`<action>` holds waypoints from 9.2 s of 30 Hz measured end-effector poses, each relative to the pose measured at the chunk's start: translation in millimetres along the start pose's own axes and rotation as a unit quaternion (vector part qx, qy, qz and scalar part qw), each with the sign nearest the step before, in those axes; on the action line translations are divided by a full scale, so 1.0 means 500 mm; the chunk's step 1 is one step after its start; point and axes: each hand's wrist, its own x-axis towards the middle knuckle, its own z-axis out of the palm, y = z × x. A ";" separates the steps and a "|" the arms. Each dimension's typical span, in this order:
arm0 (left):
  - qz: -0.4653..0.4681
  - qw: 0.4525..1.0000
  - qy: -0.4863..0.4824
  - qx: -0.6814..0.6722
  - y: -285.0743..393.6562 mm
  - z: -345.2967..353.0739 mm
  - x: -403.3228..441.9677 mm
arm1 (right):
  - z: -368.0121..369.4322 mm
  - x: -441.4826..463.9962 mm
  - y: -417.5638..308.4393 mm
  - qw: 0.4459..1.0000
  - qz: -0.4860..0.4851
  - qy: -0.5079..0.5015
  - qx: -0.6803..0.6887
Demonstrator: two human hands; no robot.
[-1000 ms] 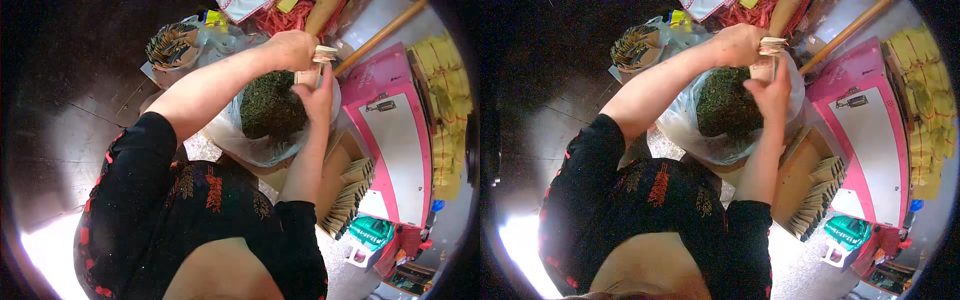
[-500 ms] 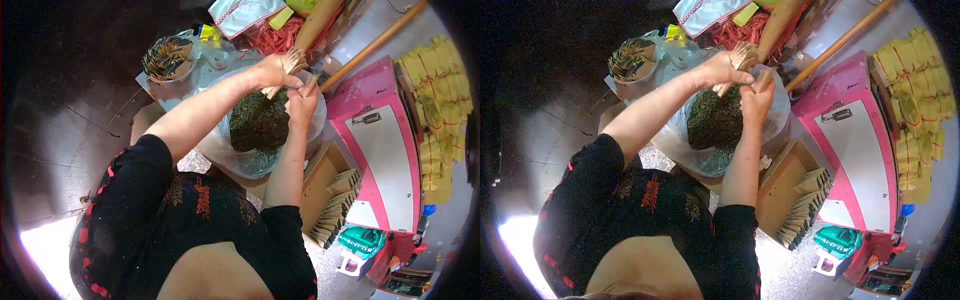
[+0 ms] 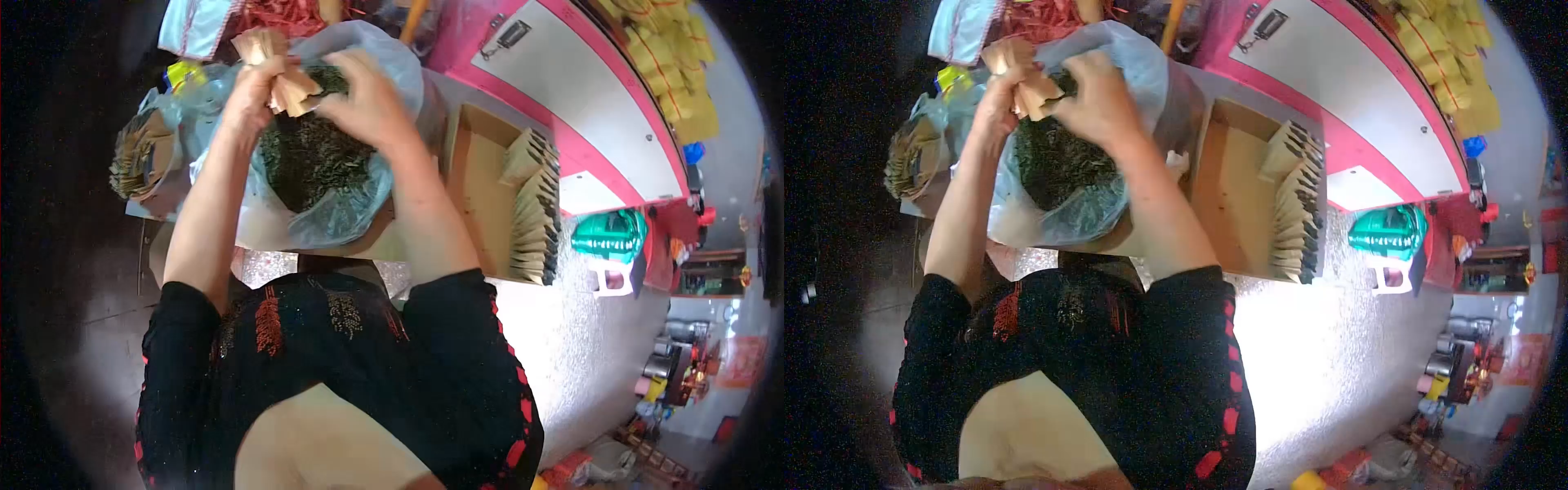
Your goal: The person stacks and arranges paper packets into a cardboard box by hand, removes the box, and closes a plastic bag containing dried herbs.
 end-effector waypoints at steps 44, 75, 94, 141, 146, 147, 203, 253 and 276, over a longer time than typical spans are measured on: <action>0.125 0.989 0.039 0.072 -0.035 0.020 -0.004 | -0.385 -0.281 0.400 0.802 0.131 0.088 -0.576; 0.201 0.910 -0.037 0.361 0.042 -0.028 -0.093 | 0.134 0.045 0.110 0.720 0.410 0.210 0.519; 0.212 0.796 -0.068 0.563 0.119 0.041 -0.043 | 0.045 0.046 0.045 0.971 0.042 -0.004 0.236; 0.007 1.000 0.013 -0.006 0.004 0.006 -0.056 | 0.161 0.049 0.055 0.968 0.162 0.066 0.183; 0.027 0.999 0.036 0.016 0.015 0.005 -0.063 | 0.156 0.046 0.039 0.927 0.155 0.030 0.341; 0.026 0.999 0.028 0.021 0.015 0.007 -0.064 | 0.158 0.048 0.045 0.927 0.155 0.030 0.340; 0.074 0.989 -0.072 -0.110 -0.013 -0.096 -0.064 | -0.235 -0.278 -0.004 0.956 0.136 0.117 -0.233; 0.078 0.995 -0.034 0.057 -0.043 -0.020 -0.057 | -0.478 -0.559 0.061 0.701 0.309 0.106 -0.634; 0.149 0.945 -0.027 0.290 -0.032 0.015 -0.138 | -0.147 -0.013 0.067 0.887 0.249 0.365 -0.136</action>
